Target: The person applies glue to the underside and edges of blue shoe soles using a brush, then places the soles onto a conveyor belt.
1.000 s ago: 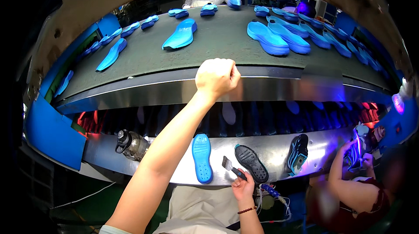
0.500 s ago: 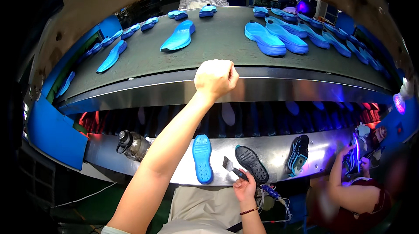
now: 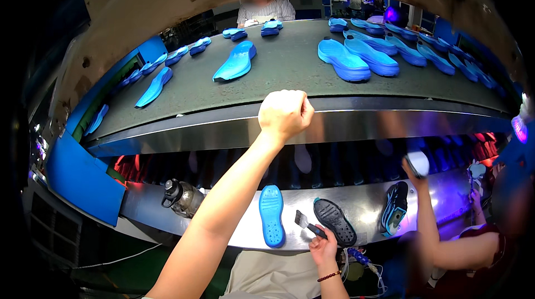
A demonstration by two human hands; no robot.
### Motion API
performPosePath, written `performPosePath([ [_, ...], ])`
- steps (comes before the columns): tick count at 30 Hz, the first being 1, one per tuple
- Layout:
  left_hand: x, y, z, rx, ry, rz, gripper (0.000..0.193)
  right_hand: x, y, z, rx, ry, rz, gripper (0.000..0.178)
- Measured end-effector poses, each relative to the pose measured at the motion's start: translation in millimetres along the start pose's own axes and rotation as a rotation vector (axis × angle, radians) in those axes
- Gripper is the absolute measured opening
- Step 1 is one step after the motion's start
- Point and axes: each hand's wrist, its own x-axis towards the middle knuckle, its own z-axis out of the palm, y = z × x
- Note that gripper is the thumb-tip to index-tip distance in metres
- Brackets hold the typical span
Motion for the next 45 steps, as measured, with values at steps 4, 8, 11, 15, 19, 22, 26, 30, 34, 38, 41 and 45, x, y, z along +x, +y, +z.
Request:
performPosePath([
  [4,-1,1,1,0.005,0.027,0.004,0.011,9,6,4,0.007,-0.024,0.048,0.027],
  [8,3,3,2,0.013,0.017,0.009,0.011,8,5,5,0.023,-0.072,0.067,0.029],
  [11,1,3,5,0.015,0.016,0.009,0.011,4,2,2,0.029,-0.060,0.056,0.030],
  [15,2,5,5,0.022,0.011,0.006,0.010,1,0,-10,0.033,-0.035,0.048,0.026],
  [19,4,4,3,0.014,0.001,0.000,0.010,0,1,-16,0.077,-0.025,0.003,0.028],
  [22,4,5,4,0.011,0.008,0.002,0.011,-2,-1,-19,0.091,-0.022,0.005,0.028],
  [26,7,5,5,0.005,-0.012,0.002,0.011,0,0,-21,0.056,0.020,-0.012,0.029],
  [30,9,8,4,0.006,-0.022,0.018,0.011,9,-3,-12,-0.017,-0.019,0.026,0.028],
  [34,7,15,7,-0.016,0.063,-0.001,0.009,40,-4,-34,-0.030,0.033,-0.124,0.028],
  [38,6,18,3,-0.012,0.069,-0.036,0.009,33,-18,-22,-0.104,-0.002,-0.115,0.027],
  [41,4,24,8,-0.031,0.035,-0.033,0.009,35,-24,-24,-0.137,-0.039,-0.148,0.026],
  [45,4,21,7,-0.029,0.057,-0.081,0.007,22,-24,-11,0.018,-0.120,-0.128,0.026],
])
